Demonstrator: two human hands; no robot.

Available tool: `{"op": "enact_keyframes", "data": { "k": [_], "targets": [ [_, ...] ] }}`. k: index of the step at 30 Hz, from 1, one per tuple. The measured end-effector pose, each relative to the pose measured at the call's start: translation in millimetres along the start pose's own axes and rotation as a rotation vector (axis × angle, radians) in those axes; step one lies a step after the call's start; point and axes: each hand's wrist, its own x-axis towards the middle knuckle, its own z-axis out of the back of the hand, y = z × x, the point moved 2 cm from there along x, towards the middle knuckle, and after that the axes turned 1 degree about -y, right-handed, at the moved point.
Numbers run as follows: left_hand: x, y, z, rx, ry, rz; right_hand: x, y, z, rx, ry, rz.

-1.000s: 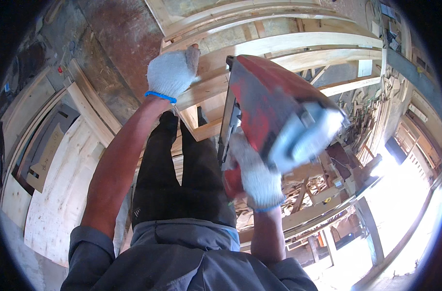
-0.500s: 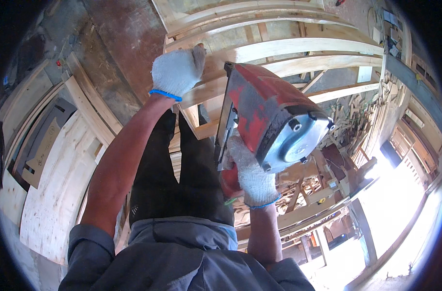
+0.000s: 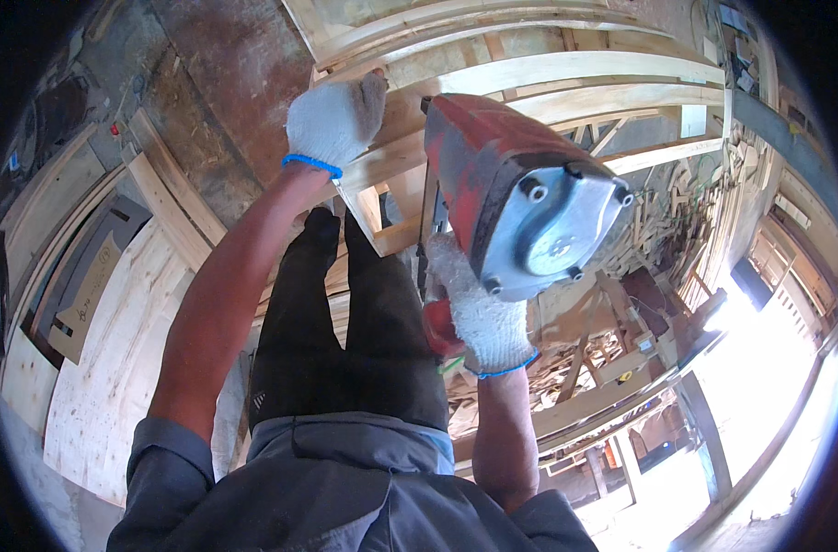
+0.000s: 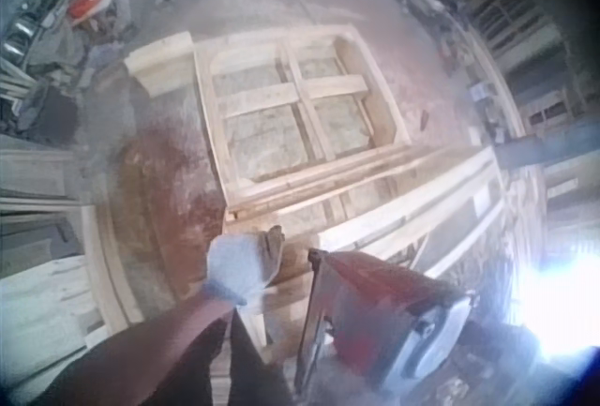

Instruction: The person measures and cuts wooden planks, then assembles them into a rectangular frame using a nail gun. They position the planks, secure them with nails, and adjust the frame as needed.

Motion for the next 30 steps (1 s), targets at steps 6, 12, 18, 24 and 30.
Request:
{"op": "enact_keyframes", "data": {
  "k": [6,12,18,24,30],
  "targets": [
    [39,42,-24,-0.202,0.148,-0.163,-15,-1,-2,0.133,-0.06,-0.06],
    [111,-9,-20,-0.529,0.689,-0.075,-30,-21,-7,0.234,0.021,-0.146],
    [108,-53,3,-0.233,0.792,-0.202,-35,-17,-22,0.213,0.09,-0.152],
    [115,-52,-17,-0.109,0.75,-0.306,-33,-37,-27,0.258,0.096,-0.183],
    [113,-53,-21,-0.125,0.747,-0.276,-29,-44,-25,0.278,0.138,-0.179]
  ]
}}
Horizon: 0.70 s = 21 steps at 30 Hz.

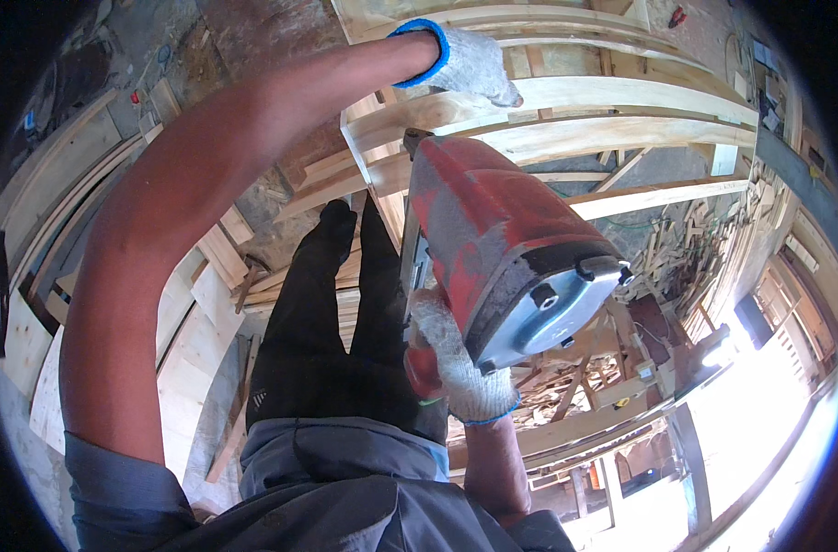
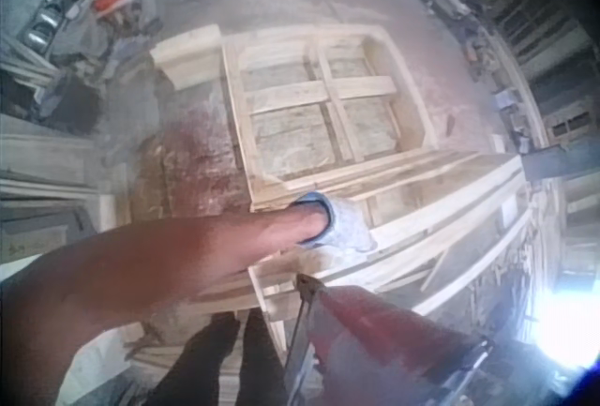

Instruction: The person measures and cuts wooden planks, then assembles them into a rectangular frame using a nail gun. They position the planks, secure them with nails, and adjust the frame as needed.

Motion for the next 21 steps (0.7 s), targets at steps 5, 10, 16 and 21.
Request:
{"op": "enact_keyframes", "data": {
  "k": [5,10,16,21],
  "targets": [
    [3,0,0,0.003,-0.017,-0.068,0,-5,2,0.007,0.029,0.002],
    [-15,-16,12,0.026,-0.026,-0.102,0,22,-6,-0.33,-0.144,0.084],
    [-9,-17,12,0.024,-0.005,-0.19,9,39,43,-0.682,0.055,0.377],
    [-8,-18,8,0.013,-0.042,-0.185,21,87,52,-0.856,0.287,0.535]
  ]
}}
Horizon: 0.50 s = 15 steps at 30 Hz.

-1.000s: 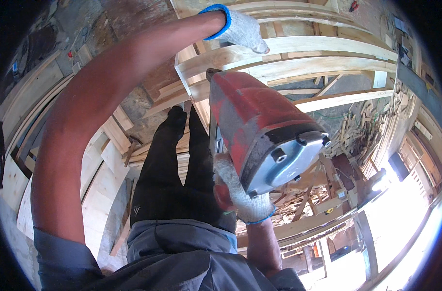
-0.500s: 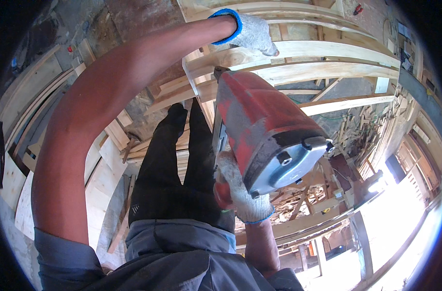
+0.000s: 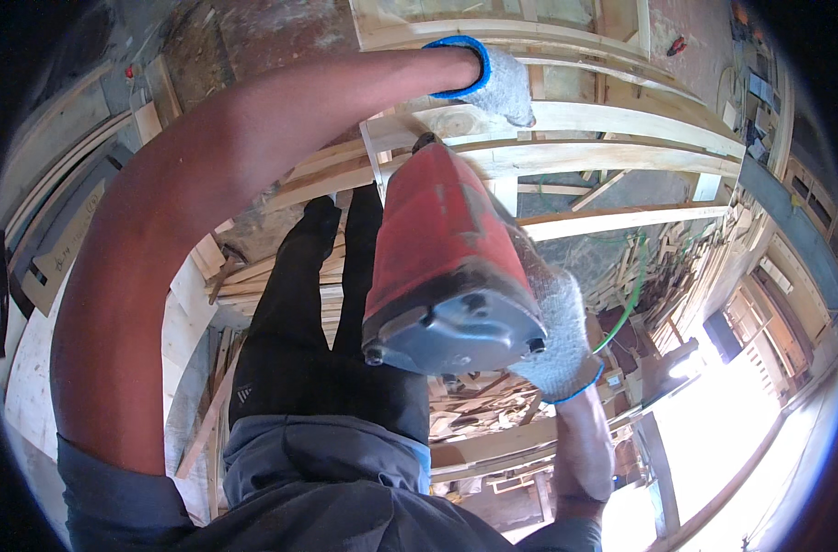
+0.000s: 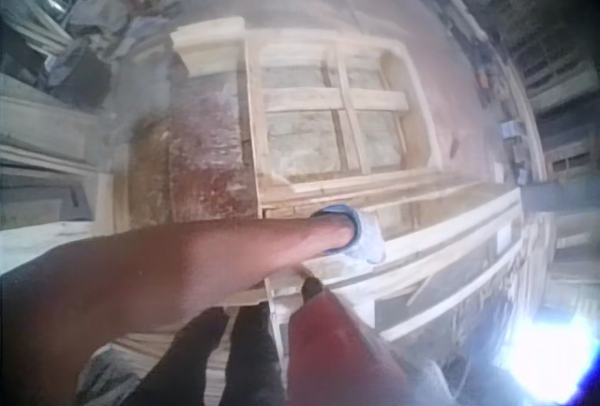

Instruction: The person measures and cuts wooden planks, then assembles them into a rectangular frame using a nail gun. They position the planks, secure them with nails, and adjust the frame as needed.

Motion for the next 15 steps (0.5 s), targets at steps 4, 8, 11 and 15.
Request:
{"op": "enact_keyframes", "data": {
  "k": [4,8,11,15],
  "targets": [
    [-7,-1,-4,-0.037,-0.047,0.031,17,18,21,-0.079,0.137,0.114],
    [-7,-5,-7,-0.032,-0.076,0.038,28,23,27,-0.11,0.219,0.179],
    [-7,-3,-6,-0.029,-0.09,0.031,33,35,22,-0.117,0.131,-0.089],
    [-5,-2,-7,-0.063,-0.095,0.022,28,40,24,-0.09,0.158,-0.186]
  ]
}}
